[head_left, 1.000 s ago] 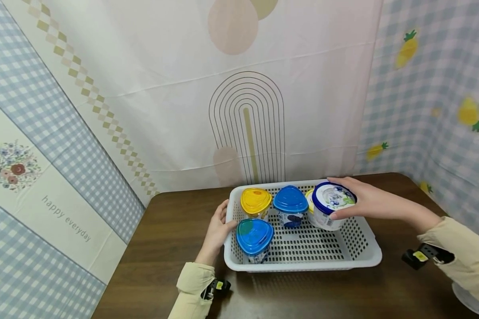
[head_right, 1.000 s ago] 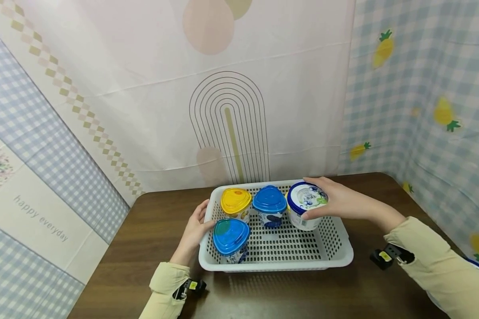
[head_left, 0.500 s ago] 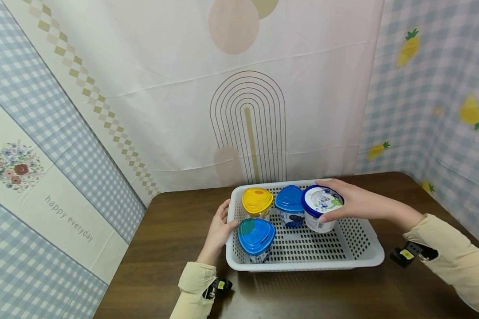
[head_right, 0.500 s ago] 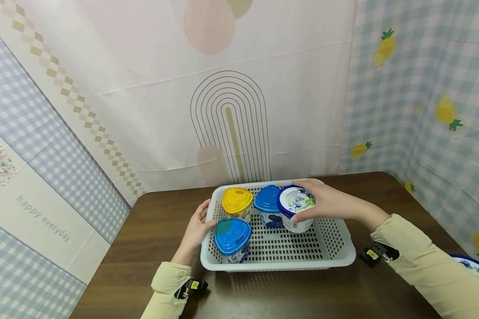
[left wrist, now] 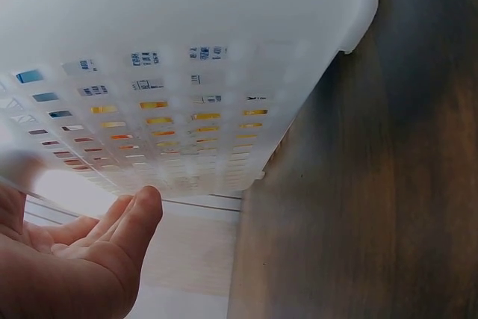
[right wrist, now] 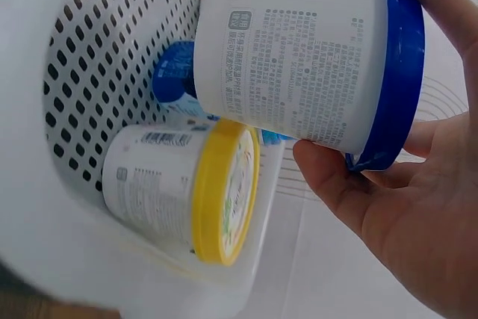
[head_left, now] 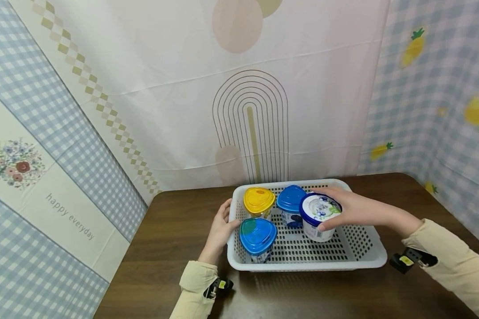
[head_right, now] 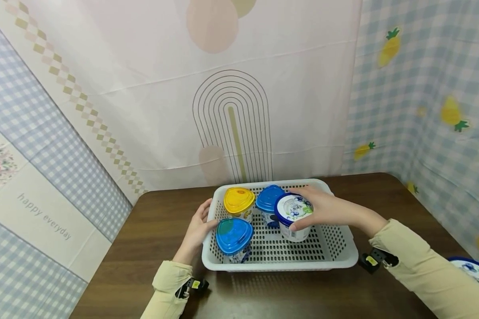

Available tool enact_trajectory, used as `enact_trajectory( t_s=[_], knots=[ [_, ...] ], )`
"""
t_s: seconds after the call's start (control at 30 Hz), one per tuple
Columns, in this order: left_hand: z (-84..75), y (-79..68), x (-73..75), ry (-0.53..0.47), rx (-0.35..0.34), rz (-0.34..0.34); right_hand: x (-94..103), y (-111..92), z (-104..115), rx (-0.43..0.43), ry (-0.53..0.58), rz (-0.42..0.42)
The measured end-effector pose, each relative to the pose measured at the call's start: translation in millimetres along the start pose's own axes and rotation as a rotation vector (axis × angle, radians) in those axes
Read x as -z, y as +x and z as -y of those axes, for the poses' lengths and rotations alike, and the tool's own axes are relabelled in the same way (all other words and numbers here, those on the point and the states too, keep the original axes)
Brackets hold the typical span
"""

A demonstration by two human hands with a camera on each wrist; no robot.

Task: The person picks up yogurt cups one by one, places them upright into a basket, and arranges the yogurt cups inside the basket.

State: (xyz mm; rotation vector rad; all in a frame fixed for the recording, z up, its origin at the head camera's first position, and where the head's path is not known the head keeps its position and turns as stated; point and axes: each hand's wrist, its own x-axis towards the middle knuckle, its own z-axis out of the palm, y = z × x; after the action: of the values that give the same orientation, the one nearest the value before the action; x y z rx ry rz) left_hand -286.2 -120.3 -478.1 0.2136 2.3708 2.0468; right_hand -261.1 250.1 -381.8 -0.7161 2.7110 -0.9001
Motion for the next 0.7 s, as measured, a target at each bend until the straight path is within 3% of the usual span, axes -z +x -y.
enact_trajectory(
  t_s=[0.33,0.6,0.7],
  knots=[
    [2.4,-0.8,-0.1,-0.01,0.008,0.007,-16.9,13.5,5.7,0.055,-0.012,0.027],
    [-29.7,-16.0,-0.4,-0.022,0.026,0.022,-27.5,21.8,13.0,0.102,-0.018,0.059],
    [-33.3,-17.1,-0.1,-0.02,0.032,0.019,-29.2,24.4,17.0,0.116,-0.021,0.066]
  ],
)
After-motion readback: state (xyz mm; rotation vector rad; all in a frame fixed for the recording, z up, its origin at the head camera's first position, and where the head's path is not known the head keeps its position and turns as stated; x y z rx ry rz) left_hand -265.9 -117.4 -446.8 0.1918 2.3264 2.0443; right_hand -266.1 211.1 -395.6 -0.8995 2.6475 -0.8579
